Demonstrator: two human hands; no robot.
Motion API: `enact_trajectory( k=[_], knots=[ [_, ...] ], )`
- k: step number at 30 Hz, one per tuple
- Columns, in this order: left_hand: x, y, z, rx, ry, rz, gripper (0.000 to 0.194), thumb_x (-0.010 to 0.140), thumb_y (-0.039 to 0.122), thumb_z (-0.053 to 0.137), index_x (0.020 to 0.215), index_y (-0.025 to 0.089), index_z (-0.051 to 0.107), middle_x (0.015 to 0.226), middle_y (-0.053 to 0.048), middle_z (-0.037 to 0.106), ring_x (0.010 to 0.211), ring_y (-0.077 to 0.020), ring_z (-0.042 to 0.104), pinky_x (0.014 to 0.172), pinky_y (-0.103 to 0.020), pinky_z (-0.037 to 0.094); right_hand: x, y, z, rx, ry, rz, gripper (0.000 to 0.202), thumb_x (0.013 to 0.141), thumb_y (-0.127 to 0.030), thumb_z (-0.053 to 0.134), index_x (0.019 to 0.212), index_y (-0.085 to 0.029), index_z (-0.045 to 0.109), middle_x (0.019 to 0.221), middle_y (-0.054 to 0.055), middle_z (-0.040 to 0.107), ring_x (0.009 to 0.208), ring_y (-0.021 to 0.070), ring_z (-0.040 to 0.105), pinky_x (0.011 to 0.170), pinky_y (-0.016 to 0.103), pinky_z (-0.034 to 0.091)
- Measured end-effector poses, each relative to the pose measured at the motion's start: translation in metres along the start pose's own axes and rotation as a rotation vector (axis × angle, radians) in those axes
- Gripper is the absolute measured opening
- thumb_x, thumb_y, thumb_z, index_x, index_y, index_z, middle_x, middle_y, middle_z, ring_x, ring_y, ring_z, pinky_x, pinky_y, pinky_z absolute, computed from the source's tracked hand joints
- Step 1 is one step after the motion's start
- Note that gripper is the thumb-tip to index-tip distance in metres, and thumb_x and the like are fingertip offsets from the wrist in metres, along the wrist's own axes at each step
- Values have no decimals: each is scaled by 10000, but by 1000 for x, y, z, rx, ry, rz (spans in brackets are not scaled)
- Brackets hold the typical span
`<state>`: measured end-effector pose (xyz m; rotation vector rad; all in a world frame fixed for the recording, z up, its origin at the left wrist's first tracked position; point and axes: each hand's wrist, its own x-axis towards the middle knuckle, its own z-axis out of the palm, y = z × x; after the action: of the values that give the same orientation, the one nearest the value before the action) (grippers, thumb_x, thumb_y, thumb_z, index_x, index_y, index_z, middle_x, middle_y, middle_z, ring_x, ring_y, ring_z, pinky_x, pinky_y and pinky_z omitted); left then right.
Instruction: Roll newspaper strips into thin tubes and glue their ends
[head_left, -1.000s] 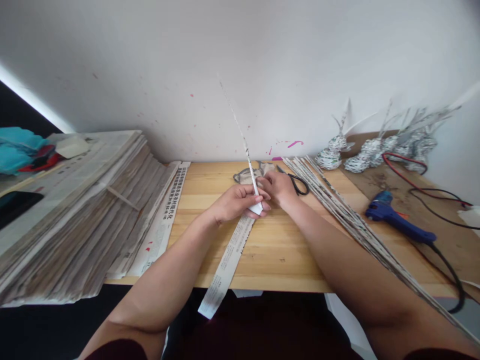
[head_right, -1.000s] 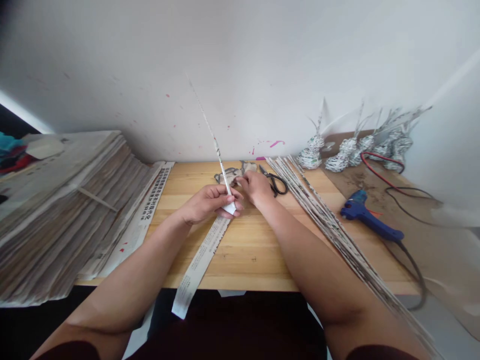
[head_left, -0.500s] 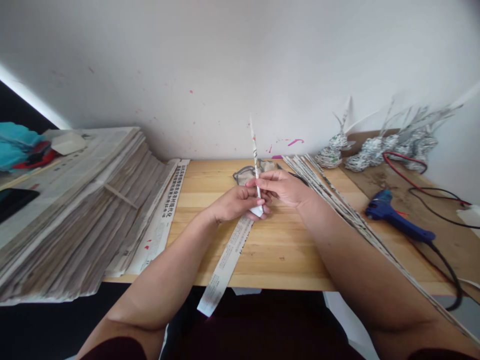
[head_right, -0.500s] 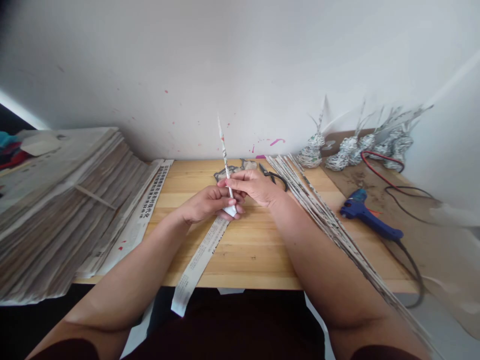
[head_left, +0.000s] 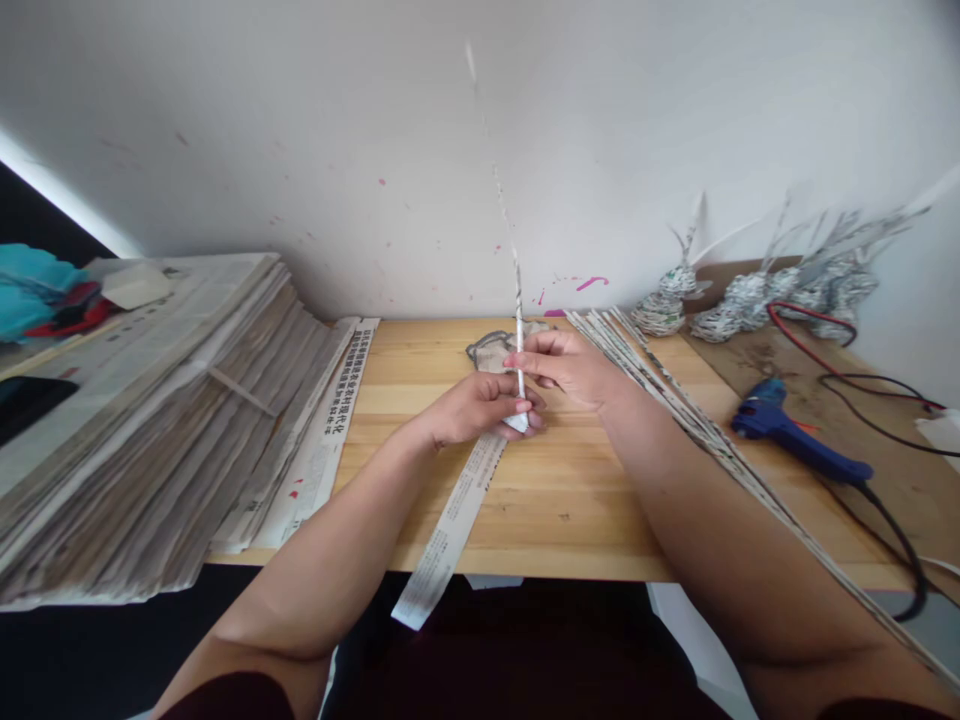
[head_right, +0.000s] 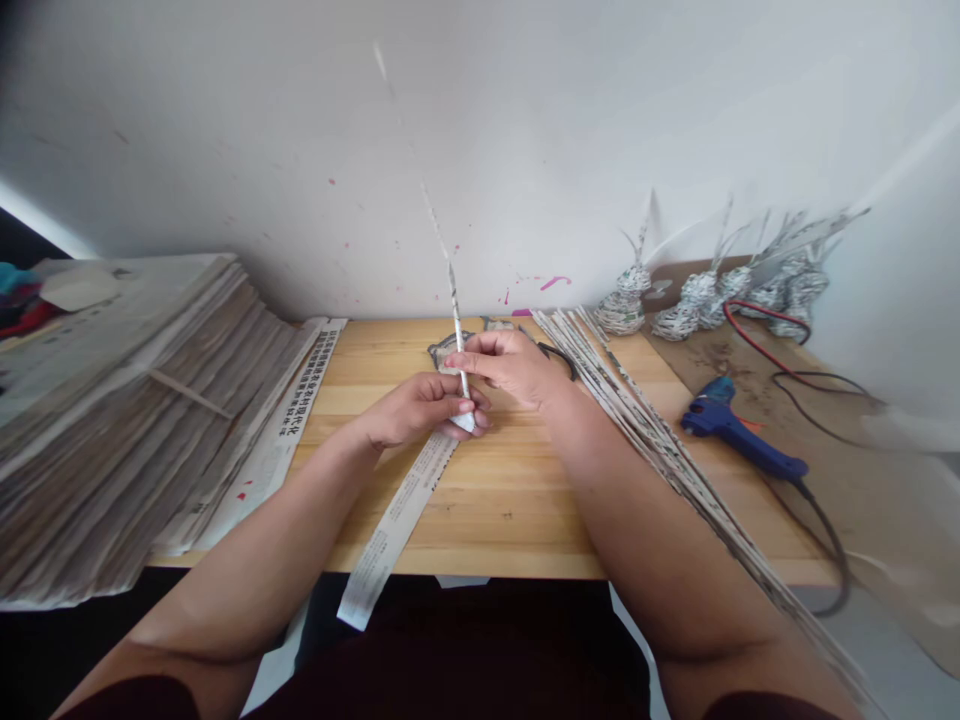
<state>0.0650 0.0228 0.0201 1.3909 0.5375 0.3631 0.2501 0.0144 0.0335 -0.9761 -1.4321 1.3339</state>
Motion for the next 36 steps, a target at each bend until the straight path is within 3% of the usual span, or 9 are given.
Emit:
enact_trajectory(
  k=[4,10,12,16,22,28,33,36],
  knots=[
    [0,0,1,-20,-12,16,312,841,368,683,1018,111,664,985,-134,713,906,-193,681,808,-349,549,2,-1,4,34,171,-27,331,637,-401,840,656,-159,614,573,-53,494,497,52,397,440,220,297],
    [0,1,0,-25,-10,12,321,836,381,686,1013,114,662,970,-125,710,924,-204,677,808,-356,552,0,2,0,24,-110,46,383,814,-496,675,933,-135,720,594,-9,567,498,76,468,443,227,301],
    [1,-1,1,-21,-7,12,310,842,372,681,1015,116,661,969,-119,708,924,-196,675,822,-357,548,1,4,0,28,-77,37,325,770,-459,733,817,-138,704,569,-22,546,485,68,446,441,226,295],
    [2,-4,1,-10,-20,25,292,857,359,664,1019,116,662,978,-121,706,912,-189,676,825,-356,545,2,3,2,43,120,-8,344,632,-402,846,648,-155,608,547,-53,491,475,49,394,434,220,273],
    [1,-3,1,-3,0,22,286,859,352,661,1021,117,661,958,-113,707,904,-186,678,811,-346,548,-1,-2,-1,0,-96,36,388,804,-496,683,948,-138,726,602,-14,559,498,65,436,440,228,273],
    [2,-2,2,-24,4,13,281,859,347,664,1016,114,652,962,-117,708,903,-182,681,821,-338,545,1,1,2,8,159,-26,336,643,-419,834,694,-150,638,577,-40,516,492,56,409,437,226,288],
    [2,-2,1,-17,-11,15,291,857,354,664,1033,123,652,959,-108,705,904,-183,680,819,-344,548,0,1,0,15,-80,56,404,796,-516,685,949,-144,706,565,-26,544,460,68,435,427,231,273],
    [2,-4,1,-20,-7,15,294,853,359,668,1026,121,652,971,-116,706,907,-185,679,825,-349,546,1,2,0,-18,-17,28,335,746,-471,746,794,-144,691,561,-34,528,470,60,422,438,228,273]
  ],
)
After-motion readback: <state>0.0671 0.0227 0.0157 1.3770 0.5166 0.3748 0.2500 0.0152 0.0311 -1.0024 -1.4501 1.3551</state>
